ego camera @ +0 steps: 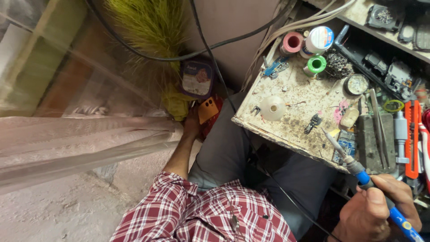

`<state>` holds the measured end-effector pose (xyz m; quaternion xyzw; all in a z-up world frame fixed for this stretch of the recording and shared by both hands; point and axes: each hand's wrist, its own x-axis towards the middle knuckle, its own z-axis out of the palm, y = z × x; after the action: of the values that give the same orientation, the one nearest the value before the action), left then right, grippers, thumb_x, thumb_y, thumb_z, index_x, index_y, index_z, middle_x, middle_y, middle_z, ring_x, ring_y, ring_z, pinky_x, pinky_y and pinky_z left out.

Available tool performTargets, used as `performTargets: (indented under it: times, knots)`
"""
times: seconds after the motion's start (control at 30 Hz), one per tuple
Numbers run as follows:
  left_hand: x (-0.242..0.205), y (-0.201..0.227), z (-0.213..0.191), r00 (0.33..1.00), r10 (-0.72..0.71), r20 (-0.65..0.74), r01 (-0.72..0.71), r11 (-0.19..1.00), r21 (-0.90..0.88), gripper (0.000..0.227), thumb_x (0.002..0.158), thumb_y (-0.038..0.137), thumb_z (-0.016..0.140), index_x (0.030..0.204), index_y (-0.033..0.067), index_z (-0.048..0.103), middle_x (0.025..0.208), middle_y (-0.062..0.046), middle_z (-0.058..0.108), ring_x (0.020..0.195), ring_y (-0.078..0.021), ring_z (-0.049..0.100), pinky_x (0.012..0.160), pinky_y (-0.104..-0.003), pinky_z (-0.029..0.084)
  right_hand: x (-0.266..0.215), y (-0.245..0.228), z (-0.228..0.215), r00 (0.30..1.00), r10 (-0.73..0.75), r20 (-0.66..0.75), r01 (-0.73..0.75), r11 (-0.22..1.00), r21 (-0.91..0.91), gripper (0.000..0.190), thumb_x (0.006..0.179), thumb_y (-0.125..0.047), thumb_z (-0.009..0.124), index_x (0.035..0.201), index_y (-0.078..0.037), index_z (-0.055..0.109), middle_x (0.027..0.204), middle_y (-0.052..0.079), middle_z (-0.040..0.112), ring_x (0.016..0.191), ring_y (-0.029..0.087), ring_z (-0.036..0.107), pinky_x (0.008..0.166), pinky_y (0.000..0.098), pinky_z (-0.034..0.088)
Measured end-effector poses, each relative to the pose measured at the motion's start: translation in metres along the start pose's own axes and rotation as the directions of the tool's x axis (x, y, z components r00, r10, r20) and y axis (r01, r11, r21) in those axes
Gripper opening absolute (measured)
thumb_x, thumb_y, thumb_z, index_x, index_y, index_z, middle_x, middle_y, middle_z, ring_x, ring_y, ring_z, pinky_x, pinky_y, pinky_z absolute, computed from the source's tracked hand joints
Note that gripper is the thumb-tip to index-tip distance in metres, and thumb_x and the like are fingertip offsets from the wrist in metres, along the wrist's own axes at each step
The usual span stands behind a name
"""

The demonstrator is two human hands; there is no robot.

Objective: The person uses a soldering iron and tweezers to work on a small electronic component on a cluttered workbench. They repeatedly heat the component and adjust its position with tweezers, occasionally using a red tool to assist. The task involves precise manipulation of the component and soldering materials.

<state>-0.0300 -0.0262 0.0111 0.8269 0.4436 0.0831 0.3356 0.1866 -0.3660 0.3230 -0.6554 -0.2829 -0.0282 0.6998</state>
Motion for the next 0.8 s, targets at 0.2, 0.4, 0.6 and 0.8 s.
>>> performTargets:
  times: [0.2,0.4,0.6,0.8]
  knots:
    - [-0.004,-0.010,-0.003,0.995,0.078,-0.062,-0.080,0.996,-0.030,0.093,0.067,0.019,0.088,0.145,-0.0007,0.042,0.138,-0.026,0.056,0.126,-0.0422,0.053,0.104,-0.046,0.045,0.004,-0.005,0.006,1.000,-0.021,-0.011,0.021,0.999,-0.045,0.025,0.096,-0.011,0.069,0.108,0.011,0.066,0.099,0.016,0.065,0.083,0.019,0.058,0.077,0.0251,0.047]
    - [-0.006,-0.005,0.009,0.871,-0.035,0.490,-0.149,0.932,0.331,0.043,0.094,0.037,0.072,0.136,0.0288,0.067,0.135,-0.012,0.067,0.125,-0.0307,0.064,0.110,-0.044,0.050,0.004,-0.002,0.002,0.998,-0.059,-0.035,0.054,0.989,-0.136,0.022,0.101,-0.012,0.071,0.104,0.009,0.064,0.098,0.013,0.062,0.086,0.020,0.058,0.083,0.0259,0.047]
    - [-0.018,-0.019,0.021,0.796,-0.226,0.562,0.562,0.620,-0.548,0.055,0.087,0.030,0.072,0.130,-0.0047,0.072,0.128,-0.027,0.069,0.113,-0.0466,0.068,0.081,-0.056,0.060,-0.016,0.045,-0.048,0.995,0.039,-0.093,-0.051,0.989,-0.137,0.019,0.106,-0.014,0.065,0.109,0.004,0.061,0.104,0.011,0.061,0.092,0.017,0.057,0.090,0.0266,0.046]
    - [-0.031,-0.044,0.005,0.989,-0.089,0.121,0.104,0.987,-0.124,0.087,0.063,0.017,0.089,0.139,-0.0005,0.049,0.140,-0.024,0.051,0.130,-0.0421,0.050,0.106,-0.047,0.046,-0.018,0.110,-0.105,0.985,0.134,-0.108,-0.135,0.991,-0.006,0.013,0.112,-0.013,0.058,0.114,0.000,0.057,0.110,0.007,0.057,0.102,0.015,0.055,0.102,0.0283,0.044]
